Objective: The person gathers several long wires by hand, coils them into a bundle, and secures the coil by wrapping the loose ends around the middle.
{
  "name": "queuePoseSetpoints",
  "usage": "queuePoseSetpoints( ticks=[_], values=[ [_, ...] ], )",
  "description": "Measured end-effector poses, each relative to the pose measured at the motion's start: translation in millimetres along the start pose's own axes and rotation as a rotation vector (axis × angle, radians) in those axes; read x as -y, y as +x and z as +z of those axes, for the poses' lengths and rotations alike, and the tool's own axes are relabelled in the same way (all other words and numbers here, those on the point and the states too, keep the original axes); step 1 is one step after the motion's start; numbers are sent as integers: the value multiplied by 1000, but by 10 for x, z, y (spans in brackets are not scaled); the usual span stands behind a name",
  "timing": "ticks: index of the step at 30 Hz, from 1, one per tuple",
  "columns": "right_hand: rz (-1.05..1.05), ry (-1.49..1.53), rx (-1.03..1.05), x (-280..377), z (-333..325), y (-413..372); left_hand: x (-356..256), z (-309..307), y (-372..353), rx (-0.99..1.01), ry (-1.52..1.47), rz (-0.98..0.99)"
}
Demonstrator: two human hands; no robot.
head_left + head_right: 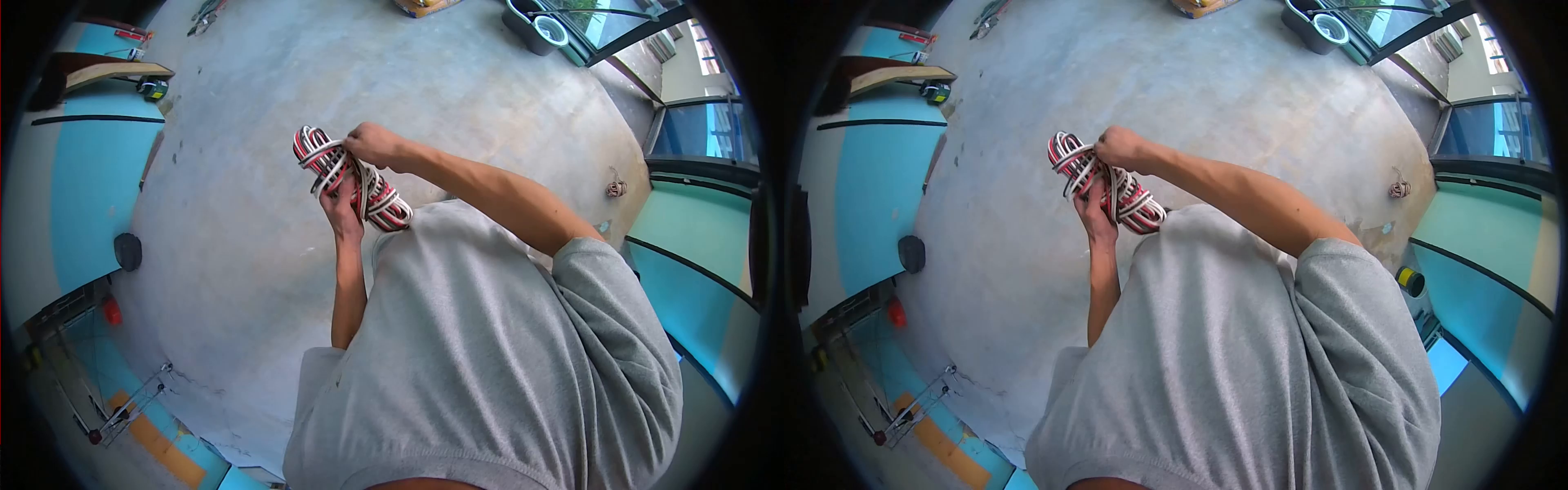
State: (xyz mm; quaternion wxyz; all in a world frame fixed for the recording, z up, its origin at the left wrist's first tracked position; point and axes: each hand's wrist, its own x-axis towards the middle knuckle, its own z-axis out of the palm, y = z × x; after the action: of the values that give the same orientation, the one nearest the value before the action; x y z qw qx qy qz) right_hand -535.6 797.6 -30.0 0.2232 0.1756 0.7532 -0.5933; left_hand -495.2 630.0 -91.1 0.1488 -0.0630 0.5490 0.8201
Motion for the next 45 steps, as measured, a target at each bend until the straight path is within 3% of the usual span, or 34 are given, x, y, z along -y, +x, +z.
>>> queuePoseSetpoints(
  ticks=[3,6,10,13,15,18,21,22,26,30,36,39,45],
  values=[
    [-69,-123,64,29,-88,-15,24,-115,94,109,-4,30],
    [-132,-13,154,4,-221,-176,26,-103,67,168,-43,45],
    [-526,-176,-200,-69,-220,-374,-130,1,6,219,-82,19],
    [-853,-137,-195,19,-257,-561,-113,-107,50,299,-124,-2],
    [-855,-248,-110,75,-247,-646,-93,-128,69,300,-131,-8],
    [-924,-370,-177,132,-71,-651,-162,-148,69,274,-78,-61],
    [-842,-519,-136,220,-2,-681,-191,-215,73,263,-8,-46],
    [-938,-569,-142,131,20,-643,-226,-108,36,224,-74,-9],
    [-1042,-557,-140,48,23,-484,-286,-211,66,278,-88,-152],
    [-1016,-603,-107,-17,-20,-494,-251,-132,12,187,-86,-83],
    [-1040,-590,3,74,-67,-500,-249,-262,78,346,-105,-140],
    [-1090,-604,126,28,-206,-354,-288,-202,33,287,-129,-128],
    [-1082,-529,44,-124,-234,-162,-320,-271,82,363,-127,-188]
  ],
)
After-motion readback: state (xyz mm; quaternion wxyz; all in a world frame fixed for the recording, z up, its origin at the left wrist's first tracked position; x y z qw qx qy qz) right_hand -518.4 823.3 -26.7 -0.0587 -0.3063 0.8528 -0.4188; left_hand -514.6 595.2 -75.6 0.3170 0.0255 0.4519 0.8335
